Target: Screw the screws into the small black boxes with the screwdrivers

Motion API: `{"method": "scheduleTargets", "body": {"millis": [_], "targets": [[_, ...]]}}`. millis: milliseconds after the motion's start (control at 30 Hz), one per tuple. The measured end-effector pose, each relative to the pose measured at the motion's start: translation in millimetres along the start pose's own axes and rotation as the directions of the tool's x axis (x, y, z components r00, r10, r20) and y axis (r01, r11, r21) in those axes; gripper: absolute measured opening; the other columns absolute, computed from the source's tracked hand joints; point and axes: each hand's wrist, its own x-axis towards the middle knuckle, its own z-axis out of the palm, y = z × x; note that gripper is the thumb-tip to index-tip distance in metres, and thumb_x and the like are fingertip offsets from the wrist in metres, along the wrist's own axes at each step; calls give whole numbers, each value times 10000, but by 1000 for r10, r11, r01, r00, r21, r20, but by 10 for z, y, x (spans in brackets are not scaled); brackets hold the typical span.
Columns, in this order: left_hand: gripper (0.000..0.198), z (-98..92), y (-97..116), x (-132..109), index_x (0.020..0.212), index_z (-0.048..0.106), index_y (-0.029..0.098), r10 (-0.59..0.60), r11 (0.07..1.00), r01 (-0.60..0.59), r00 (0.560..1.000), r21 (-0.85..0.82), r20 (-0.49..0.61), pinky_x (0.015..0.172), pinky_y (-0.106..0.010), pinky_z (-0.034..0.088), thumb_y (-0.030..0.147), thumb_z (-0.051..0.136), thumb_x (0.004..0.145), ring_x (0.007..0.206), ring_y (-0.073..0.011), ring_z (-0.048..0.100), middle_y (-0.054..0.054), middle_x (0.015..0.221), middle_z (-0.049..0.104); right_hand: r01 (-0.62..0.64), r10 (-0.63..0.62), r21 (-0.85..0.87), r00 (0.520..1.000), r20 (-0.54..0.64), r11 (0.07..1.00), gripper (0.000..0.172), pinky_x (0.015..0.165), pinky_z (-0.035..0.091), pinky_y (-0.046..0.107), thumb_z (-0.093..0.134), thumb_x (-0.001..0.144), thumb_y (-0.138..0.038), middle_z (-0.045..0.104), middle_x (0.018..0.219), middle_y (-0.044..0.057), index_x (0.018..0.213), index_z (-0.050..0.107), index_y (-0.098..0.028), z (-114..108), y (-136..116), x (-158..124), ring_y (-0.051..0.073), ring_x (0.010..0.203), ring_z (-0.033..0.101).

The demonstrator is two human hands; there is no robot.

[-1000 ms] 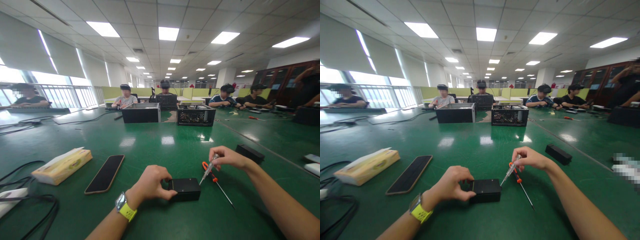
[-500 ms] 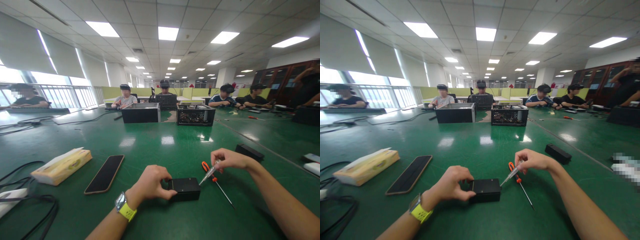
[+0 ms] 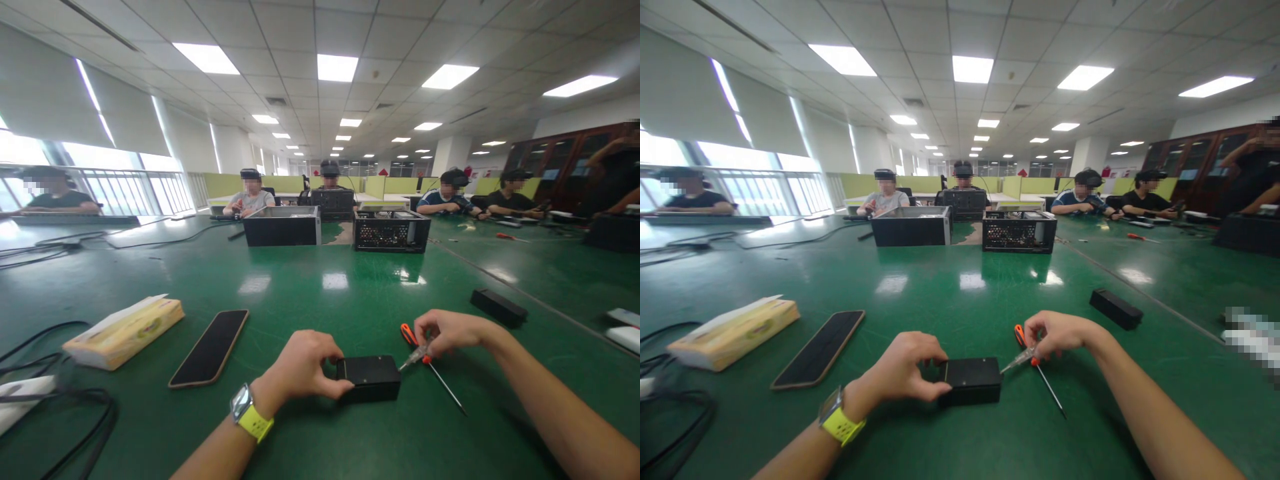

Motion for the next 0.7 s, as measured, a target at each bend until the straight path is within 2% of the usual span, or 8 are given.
{"method": "scheduleTargets", "body": {"millis": [100, 200, 300, 433, 567, 700], "targets": [[315, -3, 0, -5, 768, 719, 156, 3, 1000, -3, 1000, -10, -3, 578, -238, 408, 450, 746, 656, 598, -145, 595, -11, 655, 661, -59, 56, -83, 998, -41, 995, 200, 449, 427, 194, 712, 652, -252, 647, 696, 9, 814, 658, -149, 53, -42, 17, 119, 558, 558], [311, -4, -2, -10, 766, 721, 157, 2, 1000, -2, 1000, -17, -4, 569, -234, 405, 445, 747, 652, 588, -140, 589, -10, 649, 658, -59, 46, -159, 995, -88, 986, 196, 485, 435, 212, 715, 653, -270, 651, 776, 25, 807, 695, -151, 75, -72, 20, 127, 598, 562], [318, 1, -6, -11, 767, 721, 161, 0, 1000, 0, 1000, -12, 1, 571, -232, 406, 459, 740, 656, 588, -139, 587, -9, 646, 657, 29, -55, -241, 993, -102, 970, 200, 563, 434, 221, 725, 661, -287, 656, 831, 30, 812, 738, -157, 72, -124, -13, 139, 674, 577], [314, -5, -10, -4, 762, 716, 166, 2, 1000, -2, 1000, 12, 10, 575, -235, 410, 465, 728, 666, 588, -140, 586, -8, 647, 656, 179, -199, -239, 978, -64, 955, 228, 661, 443, 251, 723, 688, -321, 655, 828, 32, 838, 752, -152, 86, -221, -63, 169, 754, 592], [298, -45, -20, 3, 751, 711, 164, -8, 1000, 8, 999, -6, 36, 591, -237, 430, 433, 752, 629, 590, -141, 587, -3, 644, 653, 231, -236, -207, 972, -1, 951, 265, 660, 436, 264, 718, 717, -368, 646, 745, 20, 858, 751, -146, 128, -255, -51, 166, 709, 580], [248, -86, -38, -3, 739, 703, 169, -40, 998, 42, 999, -49, 30, 587, -229, 435, 384, 754, 625, 592, -139, 582, 0, 642, 649, 244, -252, -254, 968, 2, 936, 258, 702, 437, 274, 716, 717, -358, 655, 779, 27, 860, 760, -147, 139, -229, -12, 184, 765, 592]]}}
